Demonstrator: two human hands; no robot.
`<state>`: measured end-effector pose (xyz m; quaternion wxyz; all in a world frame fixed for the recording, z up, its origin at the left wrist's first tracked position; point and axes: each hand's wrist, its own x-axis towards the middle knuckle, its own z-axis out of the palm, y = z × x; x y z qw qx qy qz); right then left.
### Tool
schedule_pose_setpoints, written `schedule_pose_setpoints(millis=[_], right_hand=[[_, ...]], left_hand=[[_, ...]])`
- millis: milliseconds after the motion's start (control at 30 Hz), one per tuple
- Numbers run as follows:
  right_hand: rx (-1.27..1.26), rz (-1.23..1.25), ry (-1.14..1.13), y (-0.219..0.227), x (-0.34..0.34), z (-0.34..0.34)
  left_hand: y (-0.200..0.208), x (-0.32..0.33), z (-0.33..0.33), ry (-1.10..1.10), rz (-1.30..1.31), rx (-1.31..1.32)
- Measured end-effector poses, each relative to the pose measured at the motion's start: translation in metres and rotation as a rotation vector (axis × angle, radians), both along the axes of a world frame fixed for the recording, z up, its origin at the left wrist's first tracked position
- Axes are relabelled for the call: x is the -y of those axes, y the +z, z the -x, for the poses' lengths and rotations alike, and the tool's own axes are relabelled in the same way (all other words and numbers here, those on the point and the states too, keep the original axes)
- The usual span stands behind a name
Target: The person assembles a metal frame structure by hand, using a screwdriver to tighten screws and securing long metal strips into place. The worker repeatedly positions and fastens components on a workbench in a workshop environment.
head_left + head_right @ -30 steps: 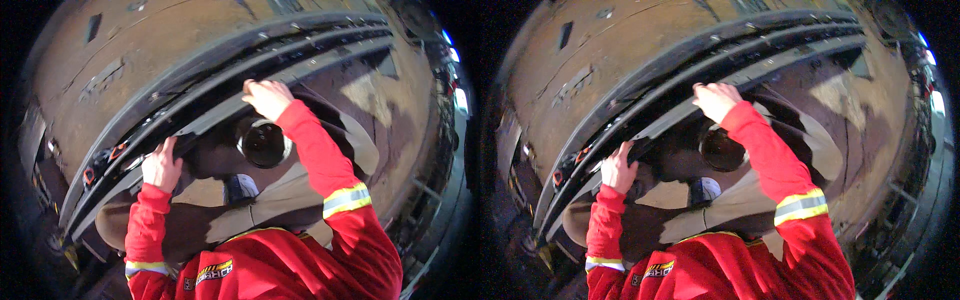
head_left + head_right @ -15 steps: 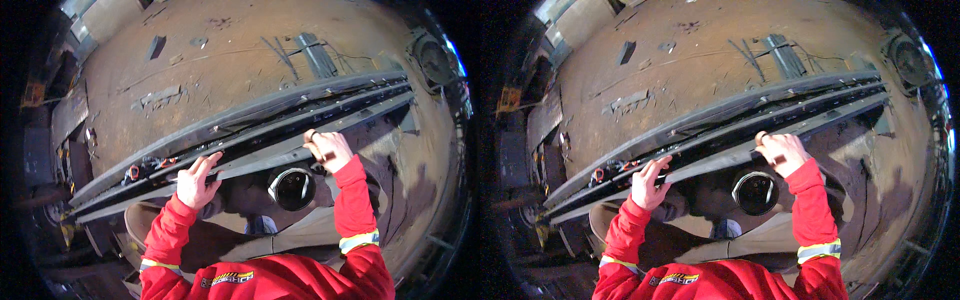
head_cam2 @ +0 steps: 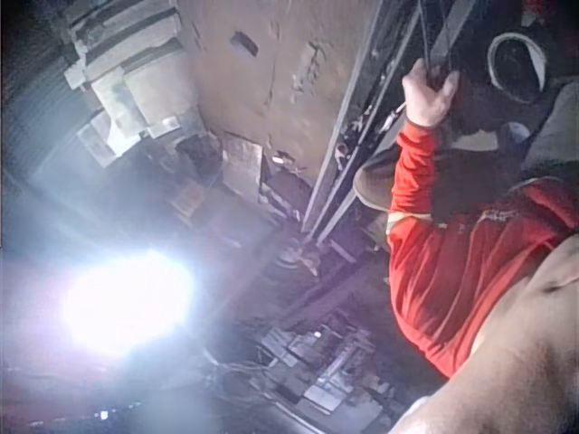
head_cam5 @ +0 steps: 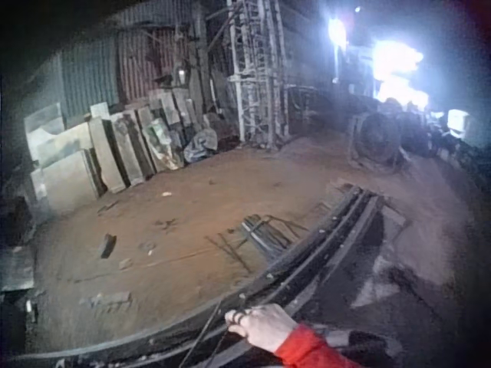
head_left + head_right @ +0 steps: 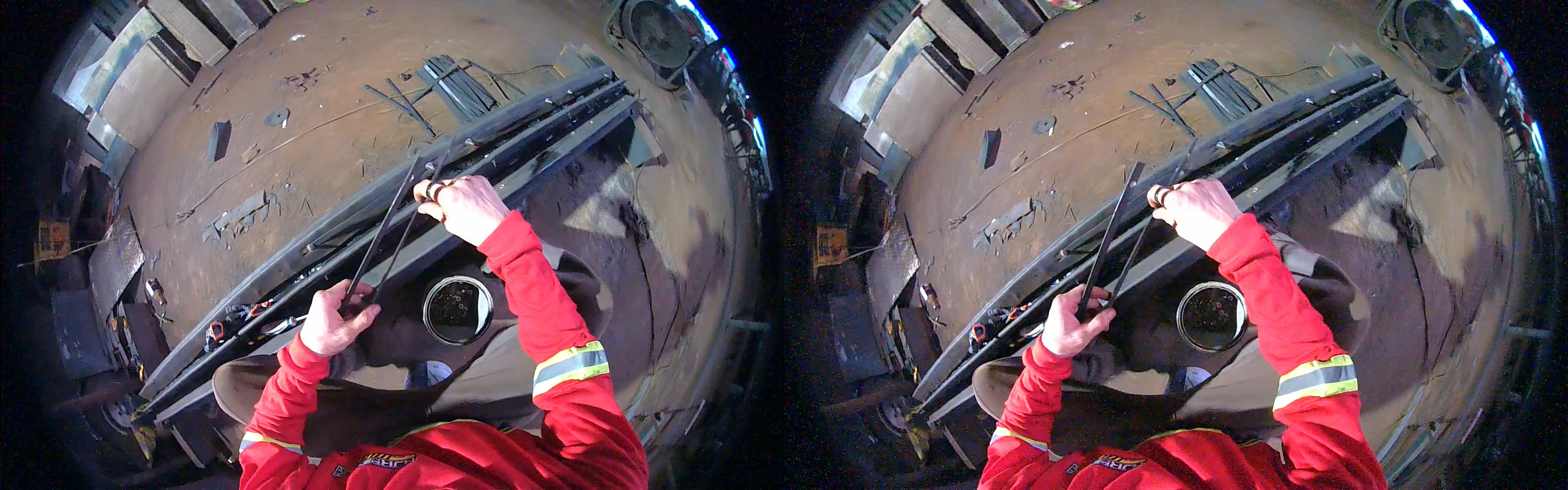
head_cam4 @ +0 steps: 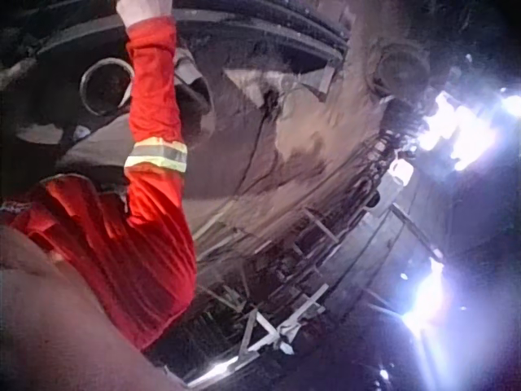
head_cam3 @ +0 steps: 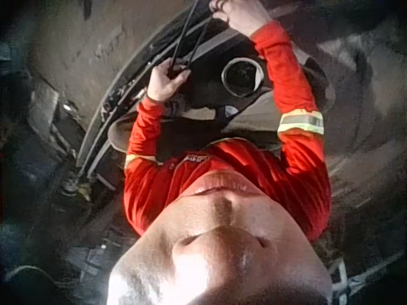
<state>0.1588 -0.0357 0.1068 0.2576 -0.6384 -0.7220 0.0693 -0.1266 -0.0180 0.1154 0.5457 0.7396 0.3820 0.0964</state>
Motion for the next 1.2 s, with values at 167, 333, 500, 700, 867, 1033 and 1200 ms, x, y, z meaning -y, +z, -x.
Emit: schedule_pose_setpoints(millis=[167, 333, 500, 700, 867, 1033, 1200], right_hand=[[-0.675, -0.112, -0.389, 0.009, -0.001, -0.009], [-1.472, 0.204, -0.532, 0.020, 0.016, -0.030], [-1.824, 0.317, -0.504, -0.002, 0.020, -0.023], [-1.873, 0.318, -0.378, -0.012, 0.020, -0.023], [-1.931, 0.262, -0.345, -0.021, 0.022, -0.017], [-1.949, 0.259, -0.357, -0.023, 0.018, -0.003], [-1.822, 0.198, -0.586, -0.042, 0.014, 0.001]], left_hand=[[-0.002, -0.010, -0.037, 0.220, 0.082, 0.178], [-0.019, -0.076, -0.114, 0.525, 0.185, 0.331], [-0.045, -0.171, -0.207, 0.681, 0.176, 0.599], [-0.088, -0.210, -0.208, 0.785, 0.059, 0.439], [-0.067, -0.158, -0.116, 0.423, -0.285, 0.344], [-0.022, -0.105, -0.042, 0.330, -0.477, 0.226], [-0.007, -0.076, 0.015, 0.273, -0.490, 0.113]])
